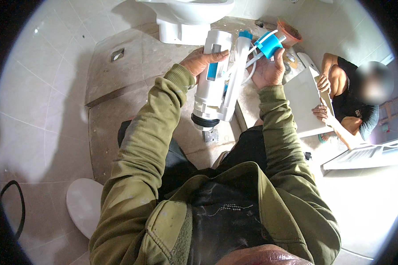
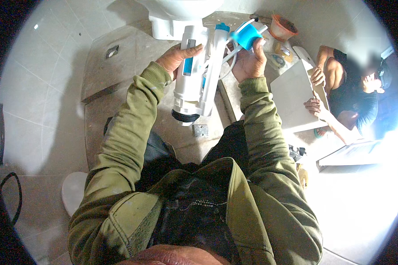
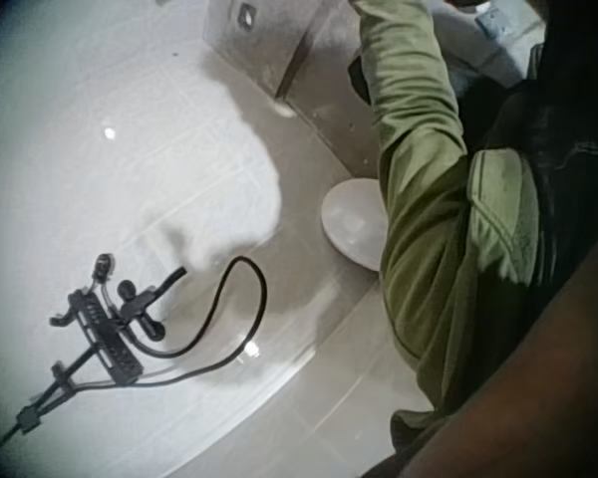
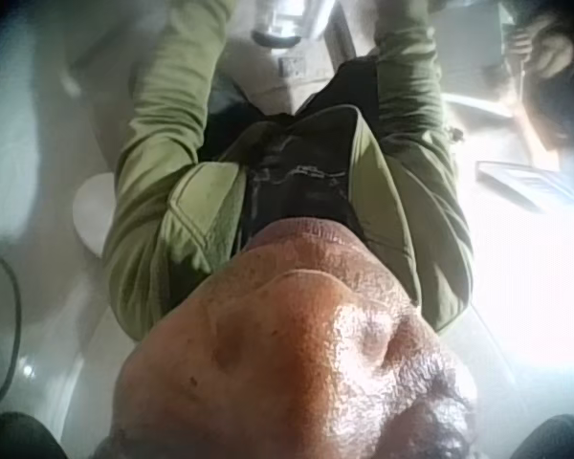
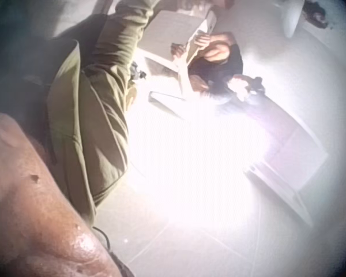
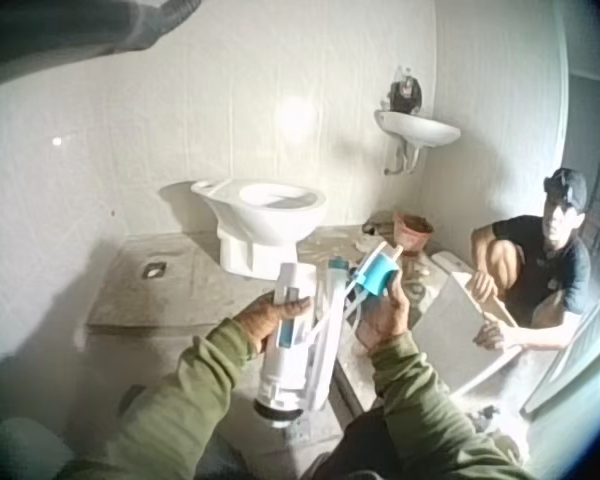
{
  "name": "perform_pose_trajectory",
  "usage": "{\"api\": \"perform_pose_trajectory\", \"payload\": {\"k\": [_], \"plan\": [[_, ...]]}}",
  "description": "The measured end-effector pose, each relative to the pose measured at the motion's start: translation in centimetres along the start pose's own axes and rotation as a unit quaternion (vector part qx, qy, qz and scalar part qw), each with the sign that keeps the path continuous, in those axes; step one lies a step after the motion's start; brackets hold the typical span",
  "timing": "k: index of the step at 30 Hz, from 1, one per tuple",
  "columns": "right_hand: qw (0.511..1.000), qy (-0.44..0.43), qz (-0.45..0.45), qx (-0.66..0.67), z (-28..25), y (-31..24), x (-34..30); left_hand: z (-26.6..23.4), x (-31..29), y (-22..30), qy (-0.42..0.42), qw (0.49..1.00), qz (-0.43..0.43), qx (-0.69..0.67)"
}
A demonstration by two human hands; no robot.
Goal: The person prepares a flush valve assembly by removing and reattaching its seals and nuts, then places the assembly into a toilet tank.
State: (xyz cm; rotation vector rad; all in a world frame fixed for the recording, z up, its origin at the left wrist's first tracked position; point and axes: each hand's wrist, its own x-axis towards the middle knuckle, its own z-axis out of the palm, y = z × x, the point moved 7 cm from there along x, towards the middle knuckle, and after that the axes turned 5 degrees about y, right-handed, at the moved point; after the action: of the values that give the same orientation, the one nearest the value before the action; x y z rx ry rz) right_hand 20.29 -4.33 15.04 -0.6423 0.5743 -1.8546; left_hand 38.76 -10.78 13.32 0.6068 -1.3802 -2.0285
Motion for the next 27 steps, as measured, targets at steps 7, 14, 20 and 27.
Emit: {"api": "perform_pose_trajectory", "payload": {"k": [7,14,20,27], "plan": [[0.996,-0.017,0.032,-0.084,-0.1,0.1,0.3,-0.9,0.6,-0.8,-0.002,0.986,-0.025,0.165],[0.98,0.091,-0.091,-0.151,-1.9,-1.7,1.2,-0.1,0.0,-0.8,-0.04,0.996,-0.064,0.045],[0.974,0.141,-0.034,-0.175,-3.1,-1.8,1.2,0.6,0.2,-1.6,-0.093,0.987,-0.052,0.123],[0.962,0.212,-0.016,-0.172,-3.3,-1.3,0.1,-0.3,-0.3,-1.6,-0.034,0.998,-0.046,0.03]]}}
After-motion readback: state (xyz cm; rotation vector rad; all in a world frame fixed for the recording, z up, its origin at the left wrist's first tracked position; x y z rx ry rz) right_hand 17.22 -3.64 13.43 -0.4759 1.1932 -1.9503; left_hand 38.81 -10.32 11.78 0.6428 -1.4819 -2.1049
